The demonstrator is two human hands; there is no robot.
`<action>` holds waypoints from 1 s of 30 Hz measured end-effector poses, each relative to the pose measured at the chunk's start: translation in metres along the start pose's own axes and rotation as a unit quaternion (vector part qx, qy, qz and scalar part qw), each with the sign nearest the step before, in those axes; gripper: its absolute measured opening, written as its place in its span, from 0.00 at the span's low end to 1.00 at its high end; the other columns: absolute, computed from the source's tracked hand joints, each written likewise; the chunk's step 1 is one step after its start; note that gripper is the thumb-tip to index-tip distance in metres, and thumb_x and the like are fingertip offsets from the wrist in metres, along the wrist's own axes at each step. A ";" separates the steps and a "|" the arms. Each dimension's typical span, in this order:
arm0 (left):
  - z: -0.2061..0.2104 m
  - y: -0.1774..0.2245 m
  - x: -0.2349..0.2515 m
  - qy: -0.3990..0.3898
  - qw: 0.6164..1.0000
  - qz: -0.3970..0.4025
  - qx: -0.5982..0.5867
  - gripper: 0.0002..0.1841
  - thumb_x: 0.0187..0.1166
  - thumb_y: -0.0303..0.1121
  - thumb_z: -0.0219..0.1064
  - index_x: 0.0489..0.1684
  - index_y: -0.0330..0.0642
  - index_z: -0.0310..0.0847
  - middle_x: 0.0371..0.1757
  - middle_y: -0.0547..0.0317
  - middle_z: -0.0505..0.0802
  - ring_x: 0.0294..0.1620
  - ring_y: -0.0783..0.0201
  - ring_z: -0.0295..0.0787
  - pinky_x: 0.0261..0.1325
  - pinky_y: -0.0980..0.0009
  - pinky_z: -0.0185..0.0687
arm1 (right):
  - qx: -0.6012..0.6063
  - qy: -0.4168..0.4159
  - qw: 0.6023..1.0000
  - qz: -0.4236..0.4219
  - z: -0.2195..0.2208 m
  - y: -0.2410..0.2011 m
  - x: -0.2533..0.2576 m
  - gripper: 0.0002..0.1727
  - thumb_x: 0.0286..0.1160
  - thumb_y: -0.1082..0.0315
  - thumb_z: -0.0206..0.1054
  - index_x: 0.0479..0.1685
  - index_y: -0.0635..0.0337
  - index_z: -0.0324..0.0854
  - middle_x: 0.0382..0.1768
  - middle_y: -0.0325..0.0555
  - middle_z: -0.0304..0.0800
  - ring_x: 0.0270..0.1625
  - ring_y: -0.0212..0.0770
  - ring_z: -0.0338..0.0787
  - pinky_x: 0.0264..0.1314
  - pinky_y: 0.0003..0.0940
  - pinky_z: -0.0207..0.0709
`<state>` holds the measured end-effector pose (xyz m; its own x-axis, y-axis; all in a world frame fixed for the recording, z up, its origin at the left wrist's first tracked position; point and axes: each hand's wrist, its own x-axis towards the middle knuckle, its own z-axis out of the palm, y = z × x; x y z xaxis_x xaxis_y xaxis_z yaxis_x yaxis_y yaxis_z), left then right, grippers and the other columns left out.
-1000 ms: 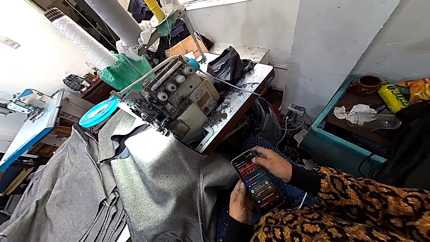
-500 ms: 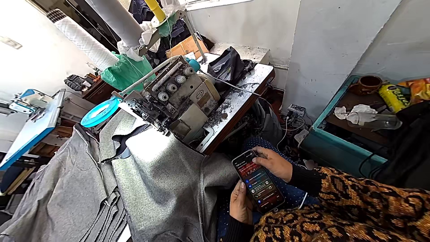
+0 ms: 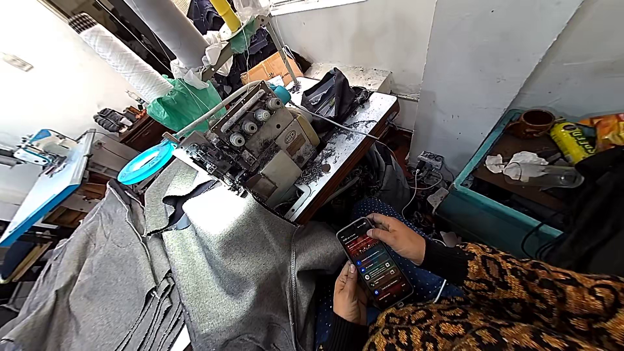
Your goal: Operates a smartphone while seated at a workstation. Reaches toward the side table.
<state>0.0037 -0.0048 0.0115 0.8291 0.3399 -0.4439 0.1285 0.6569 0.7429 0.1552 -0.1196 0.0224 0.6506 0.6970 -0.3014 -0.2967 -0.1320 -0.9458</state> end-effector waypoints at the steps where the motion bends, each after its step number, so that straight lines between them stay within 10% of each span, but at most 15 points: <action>1: 0.000 0.000 0.000 0.000 1.000 0.000 -0.001 0.20 0.94 0.29 0.35 0.69 0.28 0.68 0.49 0.46 0.96 0.46 0.56 0.97 0.54 0.60 0.93 | -0.003 0.000 1.000 0.000 0.000 0.000 0.000 0.15 0.85 0.71 0.57 0.65 0.67 0.77 0.44 0.47 0.89 0.45 0.30 0.89 0.54 0.28 0.82; 30: -0.002 -0.002 0.001 0.005 1.000 -0.004 -0.003 0.19 0.94 0.29 0.36 0.69 0.28 0.67 0.49 0.46 0.95 0.46 0.56 0.97 0.53 0.60 0.93 | -0.015 -0.009 1.000 0.005 -0.002 0.008 -0.002 0.17 0.84 0.68 0.58 0.66 0.66 0.76 0.46 0.47 0.90 0.47 0.31 0.89 0.57 0.30 0.82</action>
<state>0.0033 -0.0046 0.0085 0.8226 0.3410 -0.4550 0.1320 0.6638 0.7362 0.1532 -0.1233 0.0147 0.6343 0.7085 -0.3094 -0.2817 -0.1608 -0.9459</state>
